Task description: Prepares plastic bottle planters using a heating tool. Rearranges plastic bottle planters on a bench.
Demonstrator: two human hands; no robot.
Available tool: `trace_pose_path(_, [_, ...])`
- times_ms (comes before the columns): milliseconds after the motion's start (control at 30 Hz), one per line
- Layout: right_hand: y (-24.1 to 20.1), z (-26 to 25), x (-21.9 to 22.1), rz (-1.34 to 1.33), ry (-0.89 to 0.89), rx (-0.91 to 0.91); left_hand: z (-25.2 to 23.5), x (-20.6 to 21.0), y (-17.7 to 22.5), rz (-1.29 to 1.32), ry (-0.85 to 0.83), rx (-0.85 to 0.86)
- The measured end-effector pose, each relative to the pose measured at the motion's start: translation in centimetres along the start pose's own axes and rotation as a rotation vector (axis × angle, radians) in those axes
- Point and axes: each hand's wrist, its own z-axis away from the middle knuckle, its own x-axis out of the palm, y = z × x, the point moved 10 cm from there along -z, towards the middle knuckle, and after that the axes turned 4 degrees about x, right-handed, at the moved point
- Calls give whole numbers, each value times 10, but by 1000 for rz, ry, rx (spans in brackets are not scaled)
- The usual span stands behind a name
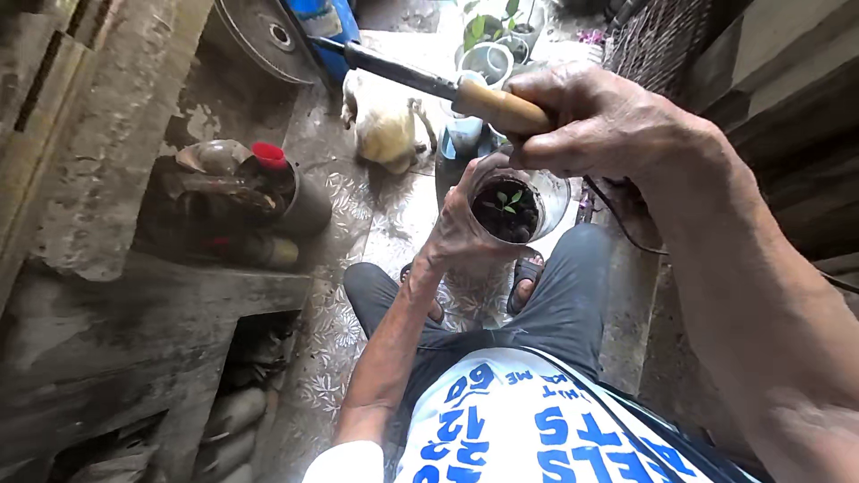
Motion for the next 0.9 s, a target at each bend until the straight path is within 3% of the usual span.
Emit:
trace_pose_path(100, [4,-3,-5,-57,31,19,0,-2,-6,-4,77,26])
trace_pose_path(200, [9,1,-20,-85,195,84,-4,-7,-9,-6,115,61])
trace_pose_path(333, [23,34,-45,-109,496,153,-1,-31,-29,150,249,-92])
trace_pose_path(433, [36,81,-41,-14,613,190,-2,-58,-41,168,346,-177])
trace_pose_path(633, [68,151,8,108,620,257,-16,-108,-47,86,508,-271])
trace_pose_path(900, [80,152,50,221,539,274,-26,-140,-50,-6,602,-348])
